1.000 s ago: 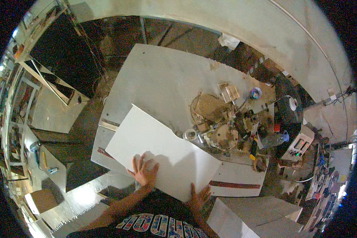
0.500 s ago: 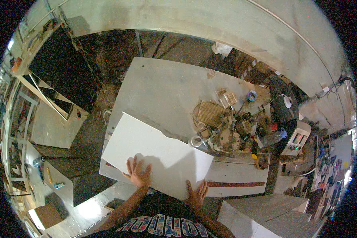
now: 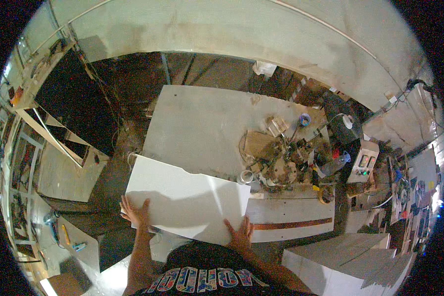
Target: The person repeatedly picks up white rectangular panels, places them on a table saw, and pushes them through the blade to cut them. After each cut, the person removes the panel and stacks it with others. The process is repeated multiple times in a workshop environment.
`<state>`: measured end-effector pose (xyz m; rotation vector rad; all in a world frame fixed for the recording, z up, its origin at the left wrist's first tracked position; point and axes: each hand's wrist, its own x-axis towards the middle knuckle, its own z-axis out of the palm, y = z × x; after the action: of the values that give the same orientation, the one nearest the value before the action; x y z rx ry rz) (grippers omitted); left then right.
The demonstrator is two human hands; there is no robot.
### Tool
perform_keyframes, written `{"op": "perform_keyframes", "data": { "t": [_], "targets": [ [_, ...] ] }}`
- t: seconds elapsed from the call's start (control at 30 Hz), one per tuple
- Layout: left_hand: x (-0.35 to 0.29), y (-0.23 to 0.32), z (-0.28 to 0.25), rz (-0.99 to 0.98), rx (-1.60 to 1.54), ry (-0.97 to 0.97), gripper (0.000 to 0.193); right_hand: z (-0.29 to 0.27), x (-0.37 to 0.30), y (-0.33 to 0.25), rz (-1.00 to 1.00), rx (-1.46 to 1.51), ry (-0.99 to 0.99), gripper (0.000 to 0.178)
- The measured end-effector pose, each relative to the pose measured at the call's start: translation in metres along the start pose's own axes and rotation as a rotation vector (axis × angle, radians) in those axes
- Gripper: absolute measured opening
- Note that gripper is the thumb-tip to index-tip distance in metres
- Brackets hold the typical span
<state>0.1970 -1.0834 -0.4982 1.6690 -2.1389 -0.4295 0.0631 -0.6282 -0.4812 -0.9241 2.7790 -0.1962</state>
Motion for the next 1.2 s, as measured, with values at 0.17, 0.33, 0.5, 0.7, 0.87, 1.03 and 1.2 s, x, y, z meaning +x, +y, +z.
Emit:
{"op": "perform_keyframes", "data": {
  "t": [0.17, 0.33, 0.5, 0.7, 0.87, 1.03, 1.2],
  "targets": [
    [0.056, -0.036, -0.019, -0.096, 0.114, -0.136, 0.127, 0.004, 0.009, -0.016, -0.051, 0.02, -0.031, 0.125],
    [0.078, -0.064, -0.032, -0.255, 0.069, -0.202, 0.114, 0.006, 0.012, -0.036, -0.05, -0.145, -0.098, 0.128],
    [0.068, -0.083, -0.053, -0.529, -0.035, -0.286, 0.101, -0.01, 0.051, -0.032, -0.061, 0.244, -0.022, 0.122],
    [0.05, -0.1, -0.074, -0.671, -0.296, -0.227, 0.108, -0.031, 0.132, -0.046, 0.214, 1.069, 0.033, 0.082],
    [0.042, -0.118, -0.07, -0.63, -0.637, -0.14, 0.123, -0.074, 0.135, -0.05, 0.438, 1.735, 0.152, 0.065],
    [0.025, -0.08, -0.061, -0.307, -1.149, -0.164, 0.109, -0.096, 0.135, -0.012, 0.559, 2.017, 0.425, 0.059],
    [-0.003, 0.015, -0.054, -0.177, -1.185, -0.362, 0.101, -0.103, 0.106, 0.076, 0.632, 2.083, 0.624, 0.051]
  ]
}}
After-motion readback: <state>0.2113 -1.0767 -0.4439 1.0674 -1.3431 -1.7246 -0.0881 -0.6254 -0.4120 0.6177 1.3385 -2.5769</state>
